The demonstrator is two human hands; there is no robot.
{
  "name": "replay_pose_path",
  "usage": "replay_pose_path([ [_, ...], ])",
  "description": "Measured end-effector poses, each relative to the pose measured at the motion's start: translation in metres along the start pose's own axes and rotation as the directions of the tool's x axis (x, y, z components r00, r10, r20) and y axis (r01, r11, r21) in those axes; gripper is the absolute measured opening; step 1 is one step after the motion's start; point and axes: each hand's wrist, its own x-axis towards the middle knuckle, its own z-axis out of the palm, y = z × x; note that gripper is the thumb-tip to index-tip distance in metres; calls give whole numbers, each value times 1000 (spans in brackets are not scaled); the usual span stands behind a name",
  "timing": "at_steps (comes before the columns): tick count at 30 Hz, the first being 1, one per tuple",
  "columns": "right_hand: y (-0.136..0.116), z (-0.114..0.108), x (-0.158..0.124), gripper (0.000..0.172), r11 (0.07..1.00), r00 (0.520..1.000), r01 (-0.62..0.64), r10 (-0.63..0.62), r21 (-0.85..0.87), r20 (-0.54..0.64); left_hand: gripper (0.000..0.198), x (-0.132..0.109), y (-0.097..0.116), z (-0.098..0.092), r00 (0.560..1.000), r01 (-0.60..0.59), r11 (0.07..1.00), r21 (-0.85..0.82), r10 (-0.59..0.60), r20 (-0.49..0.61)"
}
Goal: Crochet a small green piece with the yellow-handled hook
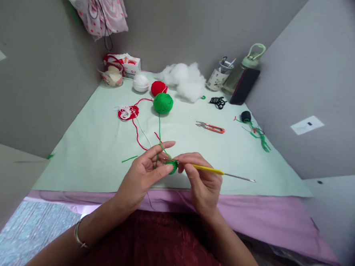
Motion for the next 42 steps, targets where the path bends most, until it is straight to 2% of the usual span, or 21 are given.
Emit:
replay_pose_path([
  [3, -1, 1, -5, 29, 953, 986, 164, -163, -254, 24, 51, 1, 0, 0, 999, -10, 1000, 4, 10, -48],
  [5, -2, -1, -7, 34, 877, 959, 281, -268, -391, 90, 53, 2, 1, -1, 997, 66, 994, -82, -69, -26],
  [6, -2, -2, -8, 35, 864, 954, 299, -282, -405, 104, 52, 3, 3, -2, 992, 121, 983, -136, -122, -2],
  [7, -2, -3, -7, 33, 881, 960, 278, -264, -384, 89, 51, 5, 4, -3, 984, 177, 967, -183, -176, 22],
  [9, -2, -5, -4, 27, 960, 989, 141, -148, -241, -14, 45, 8, 6, -7, 969, 247, 939, -239, -241, 54],
  [11, 1, -5, -1, 21, 1000, 996, -15, 13, -22, -90, 41, 11, 6, -9, 972, 233, 940, -248, -230, 40],
  [13, 3, -4, 2, 19, 985, 991, -102, 113, 139, -70, 40, 10, 5, -9, 982, 185, 959, -213, -186, 19],
  [15, 4, -2, 3, 15, 973, 990, -135, 141, 187, -19, 42, 4, 5, -5, 991, 131, 983, -131, -131, 14],
  [18, -2, -3, 1, 12, 957, 987, -157, 156, 245, 24, 41, -13, 15, 4, 1000, -2, 989, 150, -3, 29],
  [20, -11, -6, 1, 12, 920, 985, -172, 159, 352, 68, 40, -24, 26, 10, 976, -214, 878, 429, 208, 59],
  [21, -16, -7, 1, 11, 900, 984, -176, 154, 400, 89, 41, -28, 32, 12, 937, -343, 784, 518, 322, 133],
  [23, -22, -9, 3, 11, 874, 984, -180, 151, 451, 99, 41, -30, 39, 15, 876, -460, 649, 606, 444, 189],
  [24, -23, -9, 4, 11, 868, 982, -189, 166, 460, 89, 38, -28, 39, 14, 872, -458, 649, 607, 463, 162],
  [26, -20, -7, 7, 12, 853, 970, -232, 235, 467, 53, 38, -22, 34, 10, 926, -347, 763, 545, 369, 73],
  [28, -13, -5, 9, 15, 826, 947, -294, 319, 481, 30, 44, -14, 24, 4, 984, -168, 896, 410, 177, 17],
  [29, -10, -4, 10, 16, 810, 935, -321, 354, 490, 28, 43, -11, 19, 0, 994, -104, 938, 330, 104, 18],
  [31, -4, -3, 10, 16, 784, 918, -356, 395, 509, 34, 43, -6, 11, -5, 999, -37, 981, 192, 33, 23],
  [35, -1, -4, 10, 19, 784, 910, -373, 412, 496, 32, 40, -4, 5, -8, 1000, -15, 992, 127, 12, 21],
  [42, -3, -8, 3, 20, 928, 964, -251, 266, 275, -19, 39, -5, 6, -7, 998, -58, 970, 236, 62, -9],
])
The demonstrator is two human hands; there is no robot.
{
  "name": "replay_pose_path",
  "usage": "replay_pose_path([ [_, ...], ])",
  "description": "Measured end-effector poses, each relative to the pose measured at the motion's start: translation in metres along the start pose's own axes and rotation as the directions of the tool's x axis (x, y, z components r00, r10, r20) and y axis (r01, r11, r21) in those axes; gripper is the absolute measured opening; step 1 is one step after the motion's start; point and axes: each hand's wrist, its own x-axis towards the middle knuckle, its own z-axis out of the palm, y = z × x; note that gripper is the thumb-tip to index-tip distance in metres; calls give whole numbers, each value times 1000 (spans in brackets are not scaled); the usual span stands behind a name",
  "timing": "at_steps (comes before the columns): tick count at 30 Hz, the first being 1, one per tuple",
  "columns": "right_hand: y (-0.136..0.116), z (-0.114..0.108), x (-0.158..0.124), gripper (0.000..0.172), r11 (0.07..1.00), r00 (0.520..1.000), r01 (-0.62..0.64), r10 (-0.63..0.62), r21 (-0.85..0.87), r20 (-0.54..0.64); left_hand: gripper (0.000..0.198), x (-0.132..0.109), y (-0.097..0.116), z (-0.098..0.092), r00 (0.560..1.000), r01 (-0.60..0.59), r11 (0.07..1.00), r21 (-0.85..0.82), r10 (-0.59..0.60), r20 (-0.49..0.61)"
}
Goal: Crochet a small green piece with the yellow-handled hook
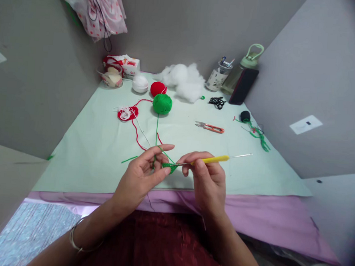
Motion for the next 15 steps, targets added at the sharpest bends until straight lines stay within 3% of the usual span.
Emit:
replay_pose_path([
  [7, -8, -3, -7, 21, 928, 970, 235, -205, -290, 131, 39, -1, 4, 4, 991, -91, 976, 196, 108, -78],
  [12, -12, -2, -7, 22, 771, 889, 445, -322, -456, 325, 36, -2, 3, 6, 937, -292, 875, 386, 342, -67],
  [15, -6, -2, -8, 27, 620, 820, 572, -425, -537, 383, 32, -2, 3, 7, 921, -326, 849, 415, 384, -63],
])
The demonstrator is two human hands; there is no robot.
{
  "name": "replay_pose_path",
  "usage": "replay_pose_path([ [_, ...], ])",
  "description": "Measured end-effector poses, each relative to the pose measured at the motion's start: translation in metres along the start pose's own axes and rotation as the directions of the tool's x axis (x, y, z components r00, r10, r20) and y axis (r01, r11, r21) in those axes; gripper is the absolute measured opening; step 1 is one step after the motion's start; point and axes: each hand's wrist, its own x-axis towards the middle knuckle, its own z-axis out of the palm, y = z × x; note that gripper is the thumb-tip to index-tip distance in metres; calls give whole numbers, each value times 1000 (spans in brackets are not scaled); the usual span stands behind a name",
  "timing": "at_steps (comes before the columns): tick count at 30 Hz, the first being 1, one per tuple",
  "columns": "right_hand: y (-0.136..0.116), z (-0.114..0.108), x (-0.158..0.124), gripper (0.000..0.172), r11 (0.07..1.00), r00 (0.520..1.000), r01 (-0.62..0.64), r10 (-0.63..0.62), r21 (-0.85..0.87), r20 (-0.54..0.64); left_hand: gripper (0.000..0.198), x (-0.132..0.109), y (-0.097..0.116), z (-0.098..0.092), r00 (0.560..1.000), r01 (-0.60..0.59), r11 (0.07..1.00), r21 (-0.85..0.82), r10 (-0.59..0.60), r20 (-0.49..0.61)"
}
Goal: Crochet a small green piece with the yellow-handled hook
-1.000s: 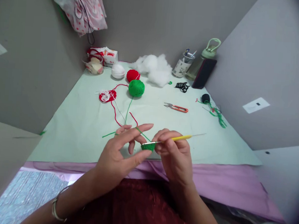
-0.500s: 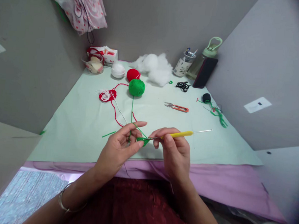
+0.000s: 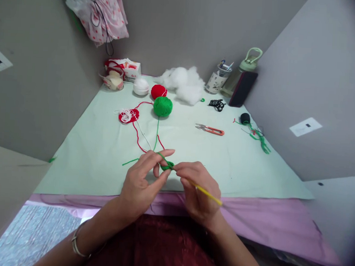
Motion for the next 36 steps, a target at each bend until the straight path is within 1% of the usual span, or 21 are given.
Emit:
replay_pose_path([
  [2, 3, 3, -5, 32, 991, 997, 73, -73, -113, 1, 30, -1, 2, 2, 998, 60, 996, -64, -61, -14],
  [3, 4, 4, -8, 36, 983, 995, 96, -97, -158, 2, 31, -2, 2, 3, 993, 117, 985, -124, -119, -9],
  [5, 5, 5, -12, 44, 967, 994, 108, -111, -230, 0, 40, -3, 3, 4, 962, 272, 909, -316, -267, 60],
  [6, 5, 5, -14, 47, 963, 994, 102, -108, -251, -10, 46, -3, 3, 5, 930, 365, 829, -424, -342, 131],
  [8, 5, 5, -14, 44, 971, 994, 65, -82, -228, -67, 55, -1, 3, 3, 846, 529, 619, -581, -441, 301],
  [9, 4, 5, -13, 39, 986, 994, 24, -41, -166, -99, 56, 1, 2, 2, 808, 580, 528, -620, -466, 360],
  [10, 3, 5, -12, 34, 997, 992, -36, 27, -69, -127, 56, 3, 2, 0, 782, 611, 468, -639, -485, 392],
  [11, 1, 5, -10, 29, 993, 982, -105, 111, 47, -153, 54, 6, 1, -2, 769, 622, 442, -647, -500, 398],
  [12, 0, 4, -7, 26, 970, 964, -175, 204, 167, -172, 52, 8, 1, -4, 770, 618, 440, -652, -507, 387],
  [14, -1, 4, -3, 22, 885, 918, -270, 356, 379, -178, 49, 10, 0, -7, 793, 589, 477, -653, -498, 352],
  [16, -2, 5, 1, 20, 816, 891, -292, 422, 499, -169, 46, 9, 0, -7, 823, 555, 542, -631, -466, 324],
  [18, -2, 7, 3, 19, 812, 901, -290, 410, 507, -141, 42, 6, -1, -6, 846, 530, 616, -583, -432, 312],
  [22, -4, 9, 5, 20, 880, 941, -264, 325, 395, -95, 39, 2, -4, -2, 884, 468, 733, -493, -387, 264],
  [24, -4, 10, 4, 23, 897, 952, -239, 292, 372, -91, 43, 2, -4, -1, 900, 436, 757, -486, -376, 221],
  [26, -3, 10, 3, 21, 887, 951, -246, 298, 391, -77, 50, 4, -4, -2, 899, 437, 743, -507, -378, 221],
  [28, 0, 10, 3, 19, 826, 934, -284, 354, 486, -56, 57, 6, -3, -3, 876, 482, 687, -543, -397, 275],
  [29, 1, 10, 3, 17, 773, 917, -308, 397, 555, -44, 59, 7, -4, -5, 855, 518, 647, -560, -406, 322],
  [31, 5, 9, 5, 16, 623, 865, -356, 503, 697, -8, 59, 9, -5, -7, 810, 587, 563, -582, -398, 431],
  [33, 6, 7, 8, 16, 452, 795, -403, 603, 795, 60, 56, 11, -6, -9, 778, 627, 502, -596, -355, 519],
  [35, 6, 5, 10, 17, 307, 734, -438, 665, 845, 139, 52, 11, -6, -9, 770, 635, 474, -610, -328, 547],
  [36, 6, 5, 11, 17, 259, 716, -446, 677, 857, 169, 49, 10, -6, -8, 777, 627, 478, -615, -331, 535],
])
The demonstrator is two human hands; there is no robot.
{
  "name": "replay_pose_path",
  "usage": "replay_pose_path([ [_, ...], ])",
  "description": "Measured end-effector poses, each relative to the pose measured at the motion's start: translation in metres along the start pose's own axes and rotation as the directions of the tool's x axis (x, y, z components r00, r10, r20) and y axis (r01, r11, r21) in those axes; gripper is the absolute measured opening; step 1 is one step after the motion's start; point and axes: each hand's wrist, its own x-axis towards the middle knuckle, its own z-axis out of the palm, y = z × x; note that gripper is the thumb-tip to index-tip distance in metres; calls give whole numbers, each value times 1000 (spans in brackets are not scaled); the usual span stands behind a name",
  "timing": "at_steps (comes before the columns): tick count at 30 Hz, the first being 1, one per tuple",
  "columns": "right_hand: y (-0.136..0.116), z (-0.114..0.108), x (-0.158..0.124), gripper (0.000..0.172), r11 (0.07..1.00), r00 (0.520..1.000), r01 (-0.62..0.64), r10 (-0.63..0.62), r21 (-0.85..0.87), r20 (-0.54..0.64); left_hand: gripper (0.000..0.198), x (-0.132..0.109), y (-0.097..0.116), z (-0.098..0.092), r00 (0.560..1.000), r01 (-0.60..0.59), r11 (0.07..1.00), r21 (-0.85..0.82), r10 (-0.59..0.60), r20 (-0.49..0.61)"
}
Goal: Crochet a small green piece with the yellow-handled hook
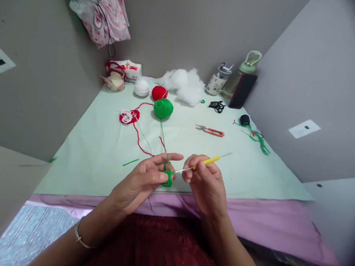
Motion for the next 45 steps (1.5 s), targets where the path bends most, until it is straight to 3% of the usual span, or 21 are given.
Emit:
replay_pose_path([
  [3, 3, 1, -3, 17, 1000, 999, 20, -20, -7, 25, 45, -2, -4, 4, 995, -54, 996, 72, 59, -77],
  [8, 14, 1, -7, 13, 933, 970, 241, -226, -267, 85, 47, -1, -11, 1, 970, -152, 920, 362, 208, -121],
  [12, 12, 2, -1, 13, 979, 988, 156, -154, -133, 24, 41, 0, -10, -5, 971, -151, 883, 444, 216, -99],
  [15, 0, 7, -4, 16, 998, 998, 55, -55, -2, 29, 42, -14, 0, 6, 966, -166, 862, 479, 240, -97],
  [17, -12, 11, -14, 15, 999, 994, 11, -17, 52, 108, 43, -30, 10, 22, 945, -242, 743, 624, 327, -24],
  [20, -28, 17, -30, 15, 992, 955, 66, -94, 106, 282, 54, -51, 25, 45, 866, -484, 446, 753, 367, 339],
  [21, -32, 18, -32, 15, 991, 951, 82, -110, 107, 290, 57, -54, 27, 48, 844, -516, 396, 760, 389, 370],
  [22, -33, 19, -32, 15, 992, 958, 79, -103, 100, 268, 57, -53, 28, 49, 815, -530, 390, 753, 478, 326],
  [23, -33, 20, -30, 16, 994, 971, 64, -84, 91, 226, 59, -51, 26, 46, 832, -507, 427, 749, 470, 295],
  [25, -29, 20, -21, 18, 996, 993, 13, -23, 85, 116, 54, -40, 18, 36, 878, -397, 576, 714, 465, 113],
  [27, -22, 19, -12, 20, 995, 999, -31, 28, 94, 31, 44, -28, 10, 24, 922, -281, 733, 620, 385, -37],
  [29, -15, 17, -5, 22, 993, 998, -61, 63, 103, -20, 40, -18, 3, 15, 932, -231, 807, 544, 344, -116],
  [36, -9, 12, -1, 29, 996, 996, -79, 80, 29, -49, 38, -12, -2, 10, 935, -213, 844, 492, 322, -147],
  [45, -8, 9, -2, 25, 994, 999, 50, -51, -102, -12, 35, -9, -2, 9, 928, -213, 819, 533, 340, -151],
])
